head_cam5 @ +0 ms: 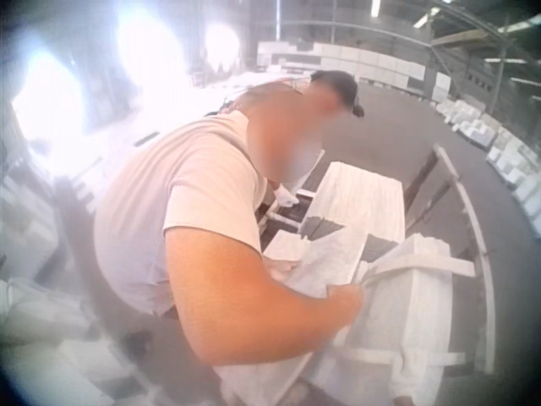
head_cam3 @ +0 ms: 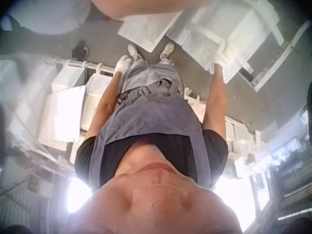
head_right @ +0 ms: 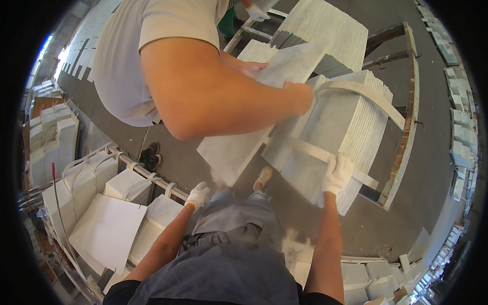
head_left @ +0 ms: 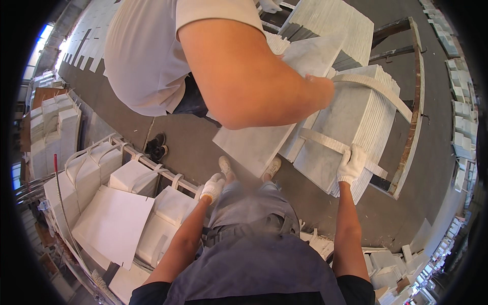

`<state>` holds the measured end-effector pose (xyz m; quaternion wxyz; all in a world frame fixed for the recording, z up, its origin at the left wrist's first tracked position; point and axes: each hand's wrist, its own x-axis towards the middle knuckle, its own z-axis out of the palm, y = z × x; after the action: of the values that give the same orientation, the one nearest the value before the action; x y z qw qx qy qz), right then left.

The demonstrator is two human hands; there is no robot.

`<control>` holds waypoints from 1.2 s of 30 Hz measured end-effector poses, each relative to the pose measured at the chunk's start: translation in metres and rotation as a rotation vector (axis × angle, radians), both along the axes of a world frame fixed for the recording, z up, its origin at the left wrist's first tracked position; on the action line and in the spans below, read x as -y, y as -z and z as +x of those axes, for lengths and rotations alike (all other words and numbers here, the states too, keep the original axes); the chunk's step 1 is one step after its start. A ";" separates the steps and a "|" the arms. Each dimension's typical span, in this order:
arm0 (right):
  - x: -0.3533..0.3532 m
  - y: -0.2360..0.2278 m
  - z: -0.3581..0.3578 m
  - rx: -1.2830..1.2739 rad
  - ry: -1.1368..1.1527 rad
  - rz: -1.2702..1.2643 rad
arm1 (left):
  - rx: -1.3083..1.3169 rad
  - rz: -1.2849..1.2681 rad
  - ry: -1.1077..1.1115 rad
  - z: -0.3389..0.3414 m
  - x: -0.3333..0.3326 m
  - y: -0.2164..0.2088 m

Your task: The person repeatedly picks up white rectangular tiles from a nearby stack and places them onto a growing pile on a wooden frame. A coworker performs the same action on the opposite side of the frame. The camera wearer continues this repetitive stacking throughout the clip.

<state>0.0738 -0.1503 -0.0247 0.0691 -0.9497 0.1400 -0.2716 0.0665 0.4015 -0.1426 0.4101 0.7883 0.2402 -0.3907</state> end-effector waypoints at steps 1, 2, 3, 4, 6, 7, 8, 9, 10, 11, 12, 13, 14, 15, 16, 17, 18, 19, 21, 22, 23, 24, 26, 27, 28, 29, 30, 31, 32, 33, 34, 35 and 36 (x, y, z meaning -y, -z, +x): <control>0.000 0.001 0.000 0.013 -0.001 -0.003 | -0.017 0.021 -0.003 0.003 0.002 -0.006; 0.000 0.001 0.000 0.035 -0.007 0.011 | -0.014 -0.035 -0.015 0.007 0.002 -0.013; 0.000 0.002 0.000 0.022 0.002 -0.007 | -0.051 -0.053 -0.014 0.011 0.004 -0.020; 0.000 0.003 -0.001 0.021 0.005 -0.009 | -0.082 -0.056 -0.001 0.014 0.004 -0.028; 0.002 0.005 -0.002 0.020 0.011 -0.013 | -0.048 -0.048 0.049 0.020 0.006 -0.039; 0.003 0.006 -0.003 0.018 0.013 -0.015 | -0.029 -0.038 0.081 0.022 0.007 -0.041; 0.003 0.007 -0.004 0.014 0.021 0.007 | -0.047 -0.028 0.082 0.025 0.007 -0.041; 0.004 0.008 -0.006 0.005 0.030 0.005 | -0.065 -0.019 0.082 0.026 0.008 -0.039; 0.004 0.009 -0.007 -0.005 0.039 0.027 | -0.072 -0.010 0.088 0.026 0.008 -0.036; 0.005 0.009 -0.005 -0.004 0.036 0.069 | -0.075 -0.018 0.093 0.024 0.009 -0.032; 0.005 0.010 -0.003 -0.014 0.036 0.049 | -0.059 -0.022 0.097 0.024 0.008 -0.029; 0.004 0.009 -0.004 -0.013 0.031 0.049 | -0.090 -0.007 0.084 0.023 0.006 -0.028; 0.005 0.008 -0.003 -0.003 0.019 0.056 | 0.000 0.025 0.148 0.022 0.005 -0.028; 0.006 0.007 -0.002 -0.012 -0.001 0.049 | 0.038 0.070 0.204 0.021 0.006 -0.030; 0.006 0.006 -0.003 -0.019 -0.016 0.049 | 0.064 0.118 0.272 0.022 0.008 -0.031; 0.008 0.006 -0.002 -0.010 -0.023 0.064 | 0.035 0.099 0.224 0.023 0.010 -0.034; 0.009 0.007 -0.001 -0.013 -0.024 0.030 | -0.008 0.081 0.188 0.024 0.012 -0.037; 0.008 0.008 -0.001 -0.002 -0.018 0.018 | -0.037 0.057 0.161 0.025 0.014 -0.039; 0.006 0.009 -0.006 -0.004 0.004 0.016 | -0.070 -0.005 0.109 0.027 0.017 -0.042; 0.006 0.010 -0.007 -0.010 0.016 0.023 | -0.045 -0.015 0.113 0.027 0.017 -0.042; 0.005 0.011 -0.006 0.000 0.026 0.048 | -0.016 -0.023 0.118 0.026 0.017 -0.041; 0.004 0.011 -0.006 -0.003 0.026 0.026 | -0.017 -0.010 0.118 0.026 0.016 -0.039; 0.004 0.010 -0.005 0.016 0.016 0.034 | -0.019 0.013 0.116 0.023 0.014 -0.032; 0.005 0.010 -0.005 0.019 0.004 0.012 | -0.031 0.009 0.110 0.022 0.012 -0.029; 0.005 0.008 -0.004 0.019 -0.006 0.009 | -0.045 0.003 0.106 0.021 0.011 -0.026; 0.006 0.007 -0.005 0.027 -0.016 0.029 | -0.059 -0.010 0.095 0.020 0.009 -0.024; 0.005 0.007 -0.005 0.010 -0.007 0.012 | -0.061 -0.001 0.099 0.018 0.007 -0.022; 0.005 0.006 -0.005 0.001 0.003 0.018 | -0.061 0.000 0.095 0.018 0.006 -0.020; 0.005 0.007 -0.005 0.002 0.007 0.039 | -0.106 0.004 0.070 0.018 0.004 -0.020; 0.005 0.008 -0.006 -0.006 0.017 0.026 | -0.061 0.003 0.096 0.018 0.003 -0.020; 0.004 0.008 -0.006 -0.007 0.023 0.028 | -0.062 0.005 0.101 0.018 0.002 -0.020; 0.004 0.009 -0.007 0.003 0.027 0.051 | -0.065 0.008 0.107 0.019 0.002 -0.021; 0.004 0.010 -0.007 -0.016 0.037 0.031 | -0.038 0.019 0.125 0.020 0.002 -0.023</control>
<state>0.0666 -0.1543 -0.0349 0.0776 -0.9479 0.1623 -0.2630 0.0863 0.3995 -0.1195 0.3728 0.7982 0.2017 -0.4281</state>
